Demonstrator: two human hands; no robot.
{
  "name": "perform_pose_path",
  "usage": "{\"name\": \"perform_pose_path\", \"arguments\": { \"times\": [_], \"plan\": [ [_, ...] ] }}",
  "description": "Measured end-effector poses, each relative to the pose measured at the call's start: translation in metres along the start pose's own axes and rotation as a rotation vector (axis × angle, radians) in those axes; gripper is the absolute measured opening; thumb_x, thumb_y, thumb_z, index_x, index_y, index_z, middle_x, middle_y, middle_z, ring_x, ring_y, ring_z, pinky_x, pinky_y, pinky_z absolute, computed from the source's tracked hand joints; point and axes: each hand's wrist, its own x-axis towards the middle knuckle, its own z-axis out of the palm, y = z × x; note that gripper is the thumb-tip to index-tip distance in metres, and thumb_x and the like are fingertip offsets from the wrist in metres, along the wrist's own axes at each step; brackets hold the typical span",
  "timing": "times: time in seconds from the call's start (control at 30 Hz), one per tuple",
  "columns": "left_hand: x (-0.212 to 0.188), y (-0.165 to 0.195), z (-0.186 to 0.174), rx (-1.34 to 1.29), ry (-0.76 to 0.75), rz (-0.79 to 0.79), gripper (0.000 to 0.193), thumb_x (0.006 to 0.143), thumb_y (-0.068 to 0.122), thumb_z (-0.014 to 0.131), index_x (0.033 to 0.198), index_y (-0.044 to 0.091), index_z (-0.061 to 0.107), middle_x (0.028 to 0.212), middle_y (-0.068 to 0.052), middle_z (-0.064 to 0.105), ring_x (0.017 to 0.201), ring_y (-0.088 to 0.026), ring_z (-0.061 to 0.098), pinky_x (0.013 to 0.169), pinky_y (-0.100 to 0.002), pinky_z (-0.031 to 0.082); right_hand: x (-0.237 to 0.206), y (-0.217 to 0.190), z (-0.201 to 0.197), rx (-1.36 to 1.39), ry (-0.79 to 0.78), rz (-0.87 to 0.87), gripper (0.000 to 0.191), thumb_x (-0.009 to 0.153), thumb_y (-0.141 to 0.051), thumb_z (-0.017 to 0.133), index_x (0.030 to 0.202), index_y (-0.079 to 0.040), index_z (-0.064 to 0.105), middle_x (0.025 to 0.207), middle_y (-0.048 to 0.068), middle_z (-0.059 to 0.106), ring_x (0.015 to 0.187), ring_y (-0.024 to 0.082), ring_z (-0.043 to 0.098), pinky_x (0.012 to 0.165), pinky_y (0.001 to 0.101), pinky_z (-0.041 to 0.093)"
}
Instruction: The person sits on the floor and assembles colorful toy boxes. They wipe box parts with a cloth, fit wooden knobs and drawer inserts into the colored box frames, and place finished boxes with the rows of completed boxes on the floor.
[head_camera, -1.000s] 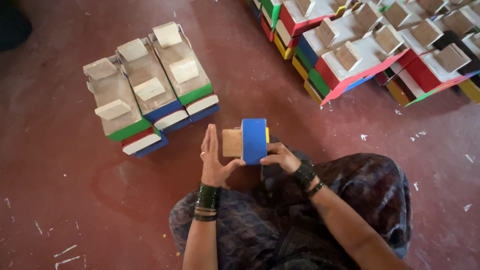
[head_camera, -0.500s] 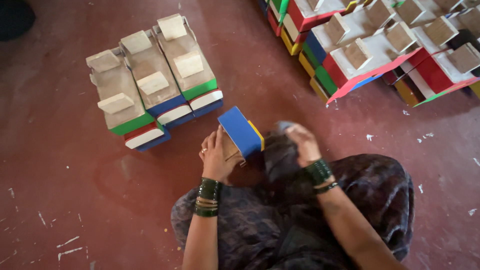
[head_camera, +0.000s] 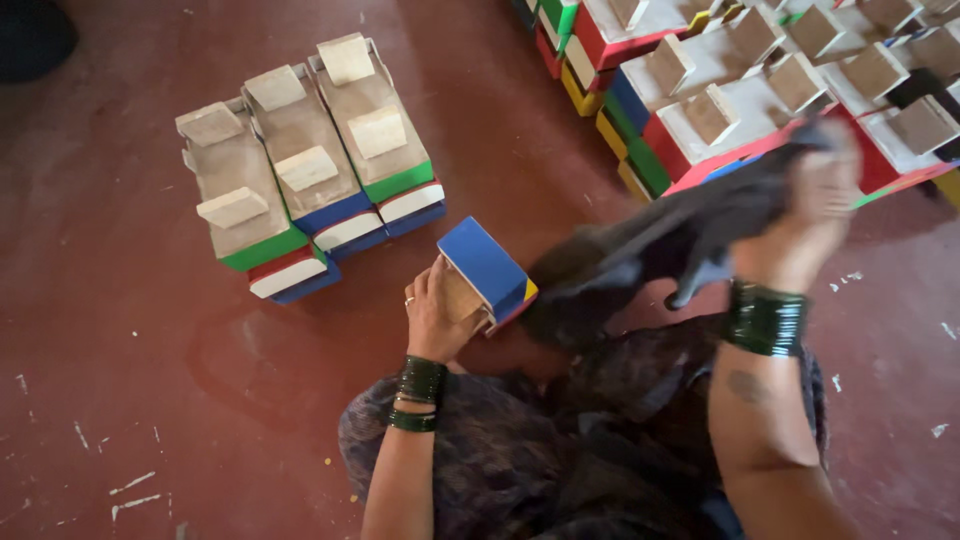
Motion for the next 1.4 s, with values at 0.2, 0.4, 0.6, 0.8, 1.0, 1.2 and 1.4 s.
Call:
{"name": "perform_pose_path", "arguments": {
  "times": [0.2, 0.4, 0.6, 0.8, 1.0, 1.2, 1.4],
  "plan": [
    [-0.001, 0.001, 0.003, 0.143, -0.008, -0.023, 0.106, 0.060, 0.035, 0.094, 0.149, 0.011, 0.042, 0.137, -0.017, 0.053, 0.128, -0.040, 0.048, 0.102, -0.056, 0.041, -0.059, 0.057, 0.088, -0.497, -0.486, -0.059, 0.024, 0.097, 0.000, 0.070, 0.119, -0.006, 0.074, 0.119, 0.007, 0.067, 0.110, 0.017, 0.064, 0.096, 0.0302, 0.054],
    [-0.006, 0.001, 0.010, 0.089, 0.003, -0.047, 0.106, 0.056, 0.030, 0.095, 0.147, 0.011, 0.045, 0.138, -0.016, 0.054, 0.128, -0.040, 0.049, 0.103, -0.054, 0.042, -0.078, 0.101, 0.132, -0.684, -0.761, -0.051, 0.027, 0.091, -0.004, 0.075, 0.117, -0.010, 0.075, 0.108, 0.009, 0.069, 0.097, 0.023, 0.071, 0.085, 0.0330, 0.058],
    [-0.004, -0.002, 0.014, 0.008, 0.027, 0.039, 0.101, 0.058, 0.028, 0.096, 0.144, 0.008, 0.046, 0.135, -0.018, 0.054, 0.122, -0.042, 0.050, 0.103, -0.052, 0.043, -0.077, 0.123, 0.155, -0.849, -0.965, -0.146, 0.020, 0.089, -0.020, 0.078, 0.107, -0.011, 0.078, 0.103, 0.009, 0.068, 0.088, 0.030, 0.069, 0.078, 0.0382, 0.057],
    [-0.007, 0.003, 0.017, 0.016, 0.034, 0.013, 0.103, 0.058, 0.026, 0.096, 0.146, 0.007, 0.045, 0.136, -0.019, 0.054, 0.122, -0.044, 0.051, 0.103, -0.052, 0.045, -0.090, 0.120, 0.150, -0.936, -0.991, -0.231, 0.012, 0.094, -0.016, 0.071, 0.102, -0.014, 0.079, 0.104, 0.004, 0.068, 0.093, 0.027, 0.069, 0.079, 0.0395, 0.056],
    [-0.012, 0.010, 0.017, 0.050, 0.060, -0.016, 0.106, 0.057, 0.025, 0.094, 0.149, 0.009, 0.043, 0.136, -0.018, 0.055, 0.124, -0.043, 0.051, 0.104, -0.051, 0.045, -0.102, 0.081, 0.118, -0.858, -1.163, -0.095, 0.012, 0.089, -0.020, 0.071, 0.096, -0.014, 0.079, 0.100, 0.003, 0.071, 0.092, 0.026, 0.070, 0.080, 0.0383, 0.057],
    [0.001, -0.004, 0.020, -0.048, 0.016, 0.004, 0.110, 0.053, 0.023, 0.097, 0.148, 0.009, 0.044, 0.136, -0.020, 0.053, 0.122, -0.043, 0.049, 0.104, -0.052, 0.044, -0.091, 0.095, 0.124, -0.872, -1.083, -0.322, 0.009, 0.090, -0.017, 0.070, 0.095, -0.015, 0.078, 0.106, 0.005, 0.071, 0.101, 0.030, 0.069, 0.084, 0.0406, 0.055],
    [0.002, -0.011, 0.006, -0.049, 0.004, 0.084, 0.107, 0.059, 0.022, 0.096, 0.151, 0.009, 0.043, 0.139, -0.021, 0.052, 0.126, -0.043, 0.048, 0.107, -0.052, 0.042, -0.071, 0.141, 0.166, -0.911, -0.964, -0.337, 0.012, 0.092, -0.016, 0.068, 0.103, -0.014, 0.074, 0.104, 0.003, 0.069, 0.099, 0.028, 0.069, 0.083, 0.0398, 0.057]
  ]
}}
